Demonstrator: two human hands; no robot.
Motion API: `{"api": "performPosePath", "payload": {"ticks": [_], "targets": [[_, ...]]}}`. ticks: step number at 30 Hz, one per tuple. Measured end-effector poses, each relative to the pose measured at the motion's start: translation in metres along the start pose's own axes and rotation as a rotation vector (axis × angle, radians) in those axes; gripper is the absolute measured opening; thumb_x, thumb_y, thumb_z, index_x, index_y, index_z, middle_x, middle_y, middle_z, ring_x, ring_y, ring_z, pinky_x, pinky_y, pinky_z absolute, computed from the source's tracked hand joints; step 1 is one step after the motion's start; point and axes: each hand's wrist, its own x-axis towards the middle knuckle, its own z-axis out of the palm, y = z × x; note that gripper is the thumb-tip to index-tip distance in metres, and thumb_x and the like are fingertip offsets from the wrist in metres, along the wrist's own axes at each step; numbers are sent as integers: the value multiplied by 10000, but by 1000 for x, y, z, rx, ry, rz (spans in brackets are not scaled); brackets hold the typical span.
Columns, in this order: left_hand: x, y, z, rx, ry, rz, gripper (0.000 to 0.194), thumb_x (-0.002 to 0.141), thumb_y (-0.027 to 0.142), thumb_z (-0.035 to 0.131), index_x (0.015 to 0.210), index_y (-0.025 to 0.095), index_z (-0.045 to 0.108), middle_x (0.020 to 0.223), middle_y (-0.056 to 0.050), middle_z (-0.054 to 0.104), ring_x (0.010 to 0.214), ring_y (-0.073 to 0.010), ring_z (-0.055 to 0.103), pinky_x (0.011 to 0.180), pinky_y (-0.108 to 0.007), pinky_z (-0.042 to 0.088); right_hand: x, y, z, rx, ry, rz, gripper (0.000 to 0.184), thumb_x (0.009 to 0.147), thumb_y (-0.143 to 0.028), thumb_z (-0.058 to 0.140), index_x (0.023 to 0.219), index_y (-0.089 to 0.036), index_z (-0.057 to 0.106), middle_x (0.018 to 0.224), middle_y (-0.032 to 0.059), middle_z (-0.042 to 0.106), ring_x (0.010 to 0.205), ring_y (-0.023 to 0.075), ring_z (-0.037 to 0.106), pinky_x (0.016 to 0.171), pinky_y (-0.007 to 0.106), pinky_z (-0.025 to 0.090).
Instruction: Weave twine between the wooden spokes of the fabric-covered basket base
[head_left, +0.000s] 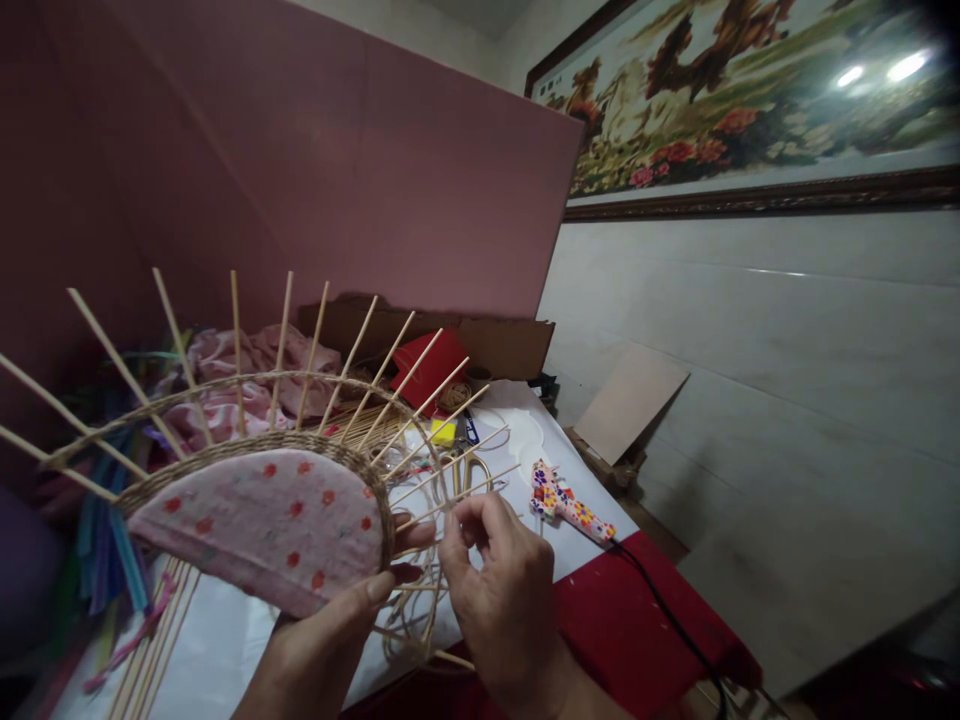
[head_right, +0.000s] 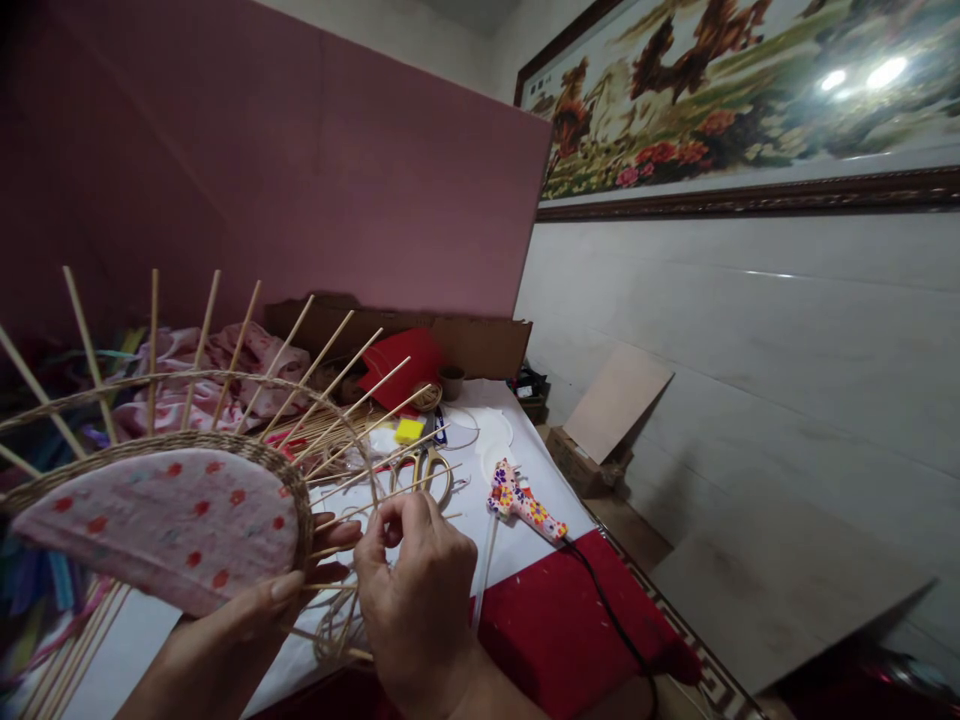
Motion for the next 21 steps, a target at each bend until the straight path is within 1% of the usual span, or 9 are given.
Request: {"api": "performPosePath", "payload": {"ticks": [4, 7, 11, 14, 18, 21], "targets": [[1, 1, 2, 10, 30, 10, 299, 785, 195, 534, 1024, 251, 704, 1140, -26, 682, 1308, -259, 324, 1085, -388, 228, 0, 0, 1, 21, -4, 13, 125, 801, -165, 464, 687, -180, 514, 596, -4, 547, 535, 124, 529, 502, 219, 373], [2, 0, 2, 15, 26, 21, 294, 780, 191, 536, 1011, 244, 710, 1125, -27, 690, 1313, -261, 311, 1088, -383, 219, 0, 1, 2, 37, -6, 21, 119, 798, -162, 470, 690, -178, 517, 600, -4, 544, 546, 128, 533, 513, 222, 377], [2, 0, 1, 17, 21, 1, 288, 784, 199, 530, 1004, 229, 714, 1130, -37, 688, 1309, -262, 319, 1074, -371, 254, 0, 1, 1, 55, -28, 51, 101, 784, -149, 480, 698, -181, 521, 603, -13, 547, 547, 124, 532, 514, 219, 367], [1, -1, -1, 16, 9, -1, 289, 782, 201, 540, 1014, 231, 710, 1160, -37, 672, 1285, -253, 366, 1066, -350, 274, 0, 1, 0, 60, -31, 79, 99, 779, -151, 490, 692, -184, 526, 598, -17, 551, 547, 122, 530, 516, 217, 361], [0, -2, -2, 33, 7, 33, 285, 781, 227, 553, 1021, 213, 707, 1165, -60, 668, 1227, -280, 446, 1032, -367, 335, 1, 0, 2, 42, -11, 98, 91, 780, -173, 498, 701, -184, 541, 597, -15, 548, 537, 121, 523, 500, 215, 351], [0, -1, -2, 59, 14, 60, 293, 786, 212, 556, 1042, 221, 696, 1165, -55, 669, 1214, -272, 463, 1013, -349, 360, 1, 0, 4, 27, 0, 94, 85, 779, -178, 500, 707, -185, 545, 588, -20, 539, 521, 117, 515, 494, 215, 345]]}}
